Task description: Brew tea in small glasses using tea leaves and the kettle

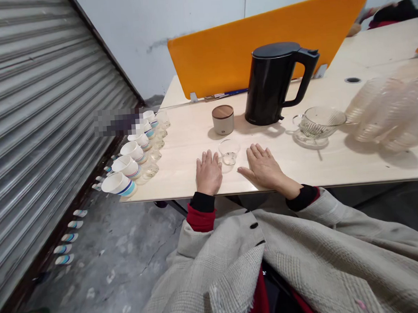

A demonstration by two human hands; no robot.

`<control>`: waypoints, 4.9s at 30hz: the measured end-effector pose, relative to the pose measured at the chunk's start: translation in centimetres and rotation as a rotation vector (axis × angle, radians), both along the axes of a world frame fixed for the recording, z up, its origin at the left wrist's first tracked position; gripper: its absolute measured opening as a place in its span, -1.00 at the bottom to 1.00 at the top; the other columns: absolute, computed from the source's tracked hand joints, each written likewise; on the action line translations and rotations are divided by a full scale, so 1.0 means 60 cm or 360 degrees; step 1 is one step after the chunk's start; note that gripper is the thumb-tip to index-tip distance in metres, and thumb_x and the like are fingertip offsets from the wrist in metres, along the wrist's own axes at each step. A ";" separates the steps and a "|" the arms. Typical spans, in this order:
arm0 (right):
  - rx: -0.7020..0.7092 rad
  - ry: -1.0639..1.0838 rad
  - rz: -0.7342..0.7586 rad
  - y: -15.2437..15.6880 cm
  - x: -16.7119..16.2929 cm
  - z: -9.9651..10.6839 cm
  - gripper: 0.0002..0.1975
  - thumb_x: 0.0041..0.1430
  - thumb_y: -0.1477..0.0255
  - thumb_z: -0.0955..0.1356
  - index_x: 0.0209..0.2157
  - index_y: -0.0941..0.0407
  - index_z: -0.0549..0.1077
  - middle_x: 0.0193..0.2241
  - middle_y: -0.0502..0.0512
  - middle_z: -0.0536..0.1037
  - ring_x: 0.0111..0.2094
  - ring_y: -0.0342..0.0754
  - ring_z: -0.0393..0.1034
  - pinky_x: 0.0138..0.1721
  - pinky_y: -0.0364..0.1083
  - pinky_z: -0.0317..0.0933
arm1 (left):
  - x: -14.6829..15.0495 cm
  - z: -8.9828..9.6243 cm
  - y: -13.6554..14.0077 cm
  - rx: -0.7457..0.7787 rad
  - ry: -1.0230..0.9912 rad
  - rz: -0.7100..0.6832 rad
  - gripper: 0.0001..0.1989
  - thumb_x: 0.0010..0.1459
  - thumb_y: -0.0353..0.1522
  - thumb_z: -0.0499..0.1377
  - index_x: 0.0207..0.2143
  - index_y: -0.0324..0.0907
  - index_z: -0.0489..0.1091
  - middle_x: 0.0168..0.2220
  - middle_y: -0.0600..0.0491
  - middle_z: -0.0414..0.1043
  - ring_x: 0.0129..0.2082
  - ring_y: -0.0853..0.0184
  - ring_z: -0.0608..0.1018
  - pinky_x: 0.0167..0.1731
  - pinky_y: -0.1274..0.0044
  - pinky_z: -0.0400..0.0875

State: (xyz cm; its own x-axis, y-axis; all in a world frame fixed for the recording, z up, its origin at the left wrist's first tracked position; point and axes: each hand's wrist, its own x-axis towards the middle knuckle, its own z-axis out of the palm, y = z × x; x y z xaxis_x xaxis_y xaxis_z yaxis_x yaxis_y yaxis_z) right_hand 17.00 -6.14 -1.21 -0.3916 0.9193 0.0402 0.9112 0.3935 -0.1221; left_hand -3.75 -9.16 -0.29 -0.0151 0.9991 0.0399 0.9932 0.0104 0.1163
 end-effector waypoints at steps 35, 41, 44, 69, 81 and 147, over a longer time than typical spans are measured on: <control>0.0013 0.0031 -0.0003 0.003 0.003 -0.009 -0.04 0.42 -0.08 0.15 0.45 0.47 0.14 0.49 0.60 0.06 0.53 0.45 -0.12 0.47 0.37 -0.16 | 0.000 0.000 0.000 -0.0006 0.0013 -0.0001 -0.43 0.53 -0.25 -0.16 0.48 -0.19 0.15 0.56 -0.11 0.00 0.56 0.05 0.07 0.52 0.11 -0.01; 0.0029 0.0029 -0.0002 0.003 0.003 -0.009 -0.05 0.42 -0.08 0.15 0.45 0.46 0.14 0.49 0.59 0.07 0.53 0.44 -0.11 0.47 0.37 -0.15 | 0.001 0.002 -0.001 -0.0024 0.0000 0.0010 -0.43 0.53 -0.25 -0.17 0.49 -0.19 0.14 0.57 -0.09 -0.01 0.57 0.06 0.05 0.52 0.13 -0.04; 0.0030 0.0038 -0.0002 0.004 0.004 -0.010 -0.05 0.42 -0.09 0.14 0.45 0.45 0.15 0.49 0.59 0.07 0.53 0.44 -0.10 0.46 0.37 -0.14 | 0.001 0.001 0.000 -0.0018 -0.0001 0.0002 -0.43 0.53 -0.25 -0.17 0.48 -0.19 0.15 0.56 -0.10 -0.01 0.57 0.06 0.05 0.52 0.13 -0.04; 0.0070 0.0035 0.0019 0.007 0.007 -0.015 -0.07 0.42 -0.09 0.15 0.44 0.43 0.17 0.48 0.59 0.10 0.52 0.44 -0.08 0.46 0.38 -0.12 | -0.001 -0.005 -0.001 0.0052 0.0067 -0.0055 -0.46 0.54 -0.25 -0.16 0.48 0.01 0.17 0.55 -0.13 0.05 0.55 -0.02 0.11 0.48 0.05 0.04; 0.0008 -0.0011 -0.0001 0.002 0.004 -0.003 -0.07 0.43 -0.05 0.17 0.45 0.47 0.14 0.49 0.60 0.05 0.53 0.45 -0.11 0.47 0.36 -0.16 | -0.003 -0.006 -0.001 0.0057 0.0048 -0.0081 -0.49 0.53 -0.26 -0.13 0.43 0.11 0.26 0.53 -0.08 0.10 0.54 -0.04 0.13 0.46 -0.01 0.06; 0.0796 0.1073 -0.1173 0.053 0.317 0.069 -0.57 0.22 0.43 0.48 0.11 0.25 0.56 -0.46 0.08 0.58 -0.38 0.00 0.44 -0.15 -0.02 0.25 | -0.005 -0.010 0.006 0.0023 -0.0030 -0.0020 -0.45 0.52 -0.26 -0.17 0.45 -0.13 0.22 0.55 -0.03 0.06 0.56 0.05 0.09 0.51 0.07 -0.04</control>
